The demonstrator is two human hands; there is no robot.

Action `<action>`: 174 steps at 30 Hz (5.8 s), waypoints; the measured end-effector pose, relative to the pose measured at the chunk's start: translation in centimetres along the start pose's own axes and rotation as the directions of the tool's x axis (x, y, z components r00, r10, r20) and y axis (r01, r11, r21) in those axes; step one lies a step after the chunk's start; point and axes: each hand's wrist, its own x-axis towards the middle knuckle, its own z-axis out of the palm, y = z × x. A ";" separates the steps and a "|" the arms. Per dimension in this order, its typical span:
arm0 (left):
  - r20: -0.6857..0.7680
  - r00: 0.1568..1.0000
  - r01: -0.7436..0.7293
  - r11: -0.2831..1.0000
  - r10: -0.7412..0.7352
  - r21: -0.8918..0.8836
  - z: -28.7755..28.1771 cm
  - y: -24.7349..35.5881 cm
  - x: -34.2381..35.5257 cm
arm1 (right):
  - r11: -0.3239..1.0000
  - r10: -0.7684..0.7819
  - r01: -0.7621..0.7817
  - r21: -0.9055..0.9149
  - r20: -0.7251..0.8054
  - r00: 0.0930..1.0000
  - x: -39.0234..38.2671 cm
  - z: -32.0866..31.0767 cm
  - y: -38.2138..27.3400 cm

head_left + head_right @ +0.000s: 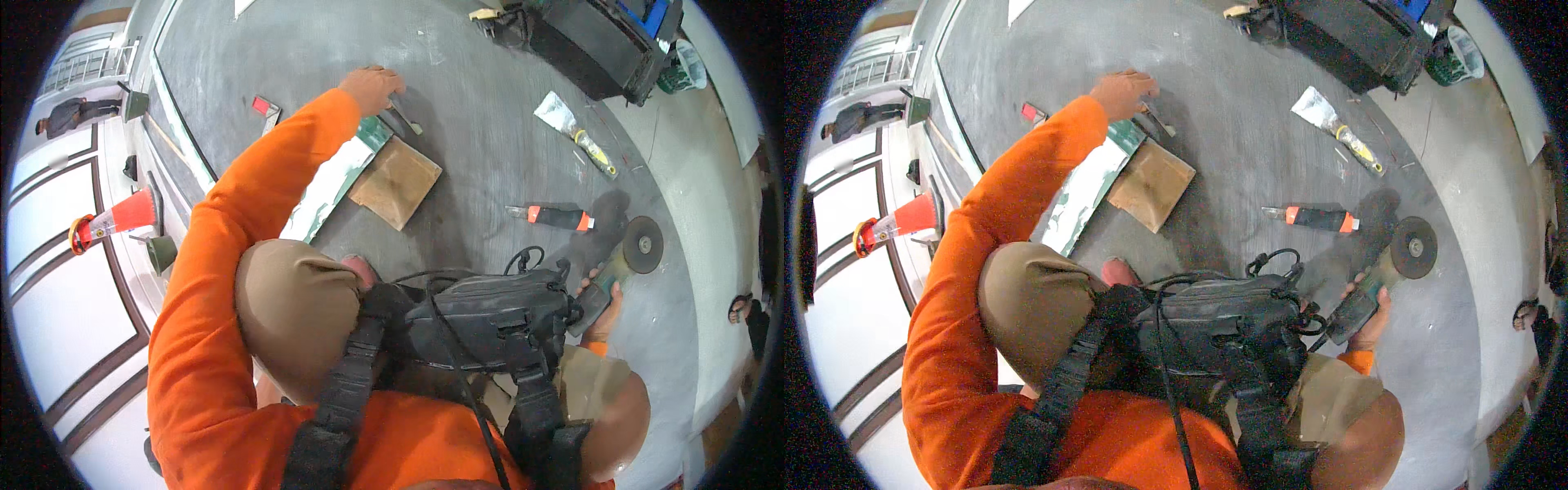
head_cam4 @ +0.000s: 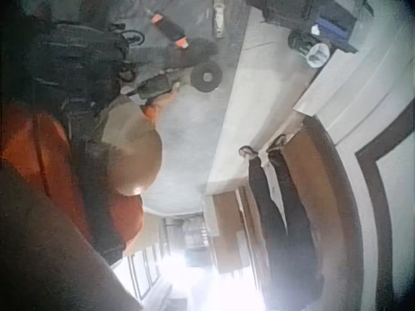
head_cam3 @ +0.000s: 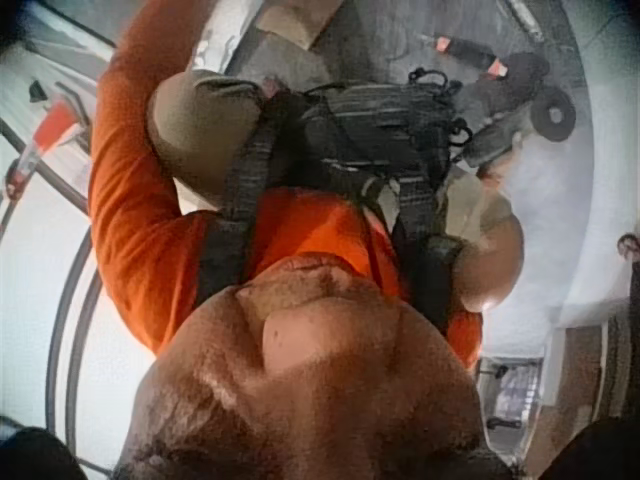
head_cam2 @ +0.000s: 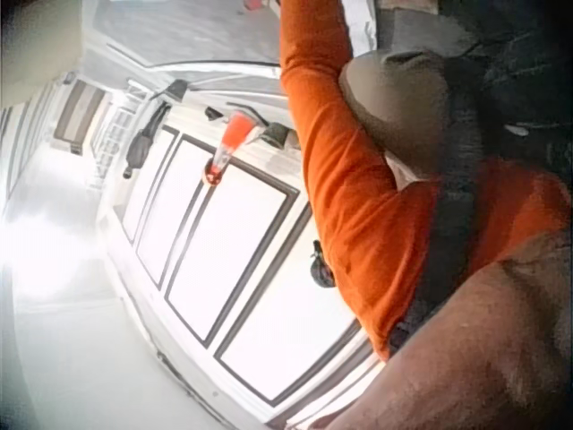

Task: The person measures a material with a ruler, marks it using a scraper, applies putty, and cuts the material using an angle grinder.

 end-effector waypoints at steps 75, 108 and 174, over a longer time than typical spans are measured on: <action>-0.119 0.597 0.680 0.579 -0.794 -0.450 15.8 0.2 -52.1 | 0.159 -0.150 0.389 -0.907 0.367 0.918 -11.4 20.4 11.9; -0.203 0.663 0.591 0.670 -0.720 -0.449 12.8 -0.8 -44.9 | -0.672 0.156 0.578 -0.464 0.673 0.723 -8.0 44.3 29.9; -0.095 0.882 -0.451 0.885 0.462 0.117 5.4 6.4 -16.9 | 0.985 -0.007 -0.031 -0.167 -0.221 0.975 -8.3 8.3 9.9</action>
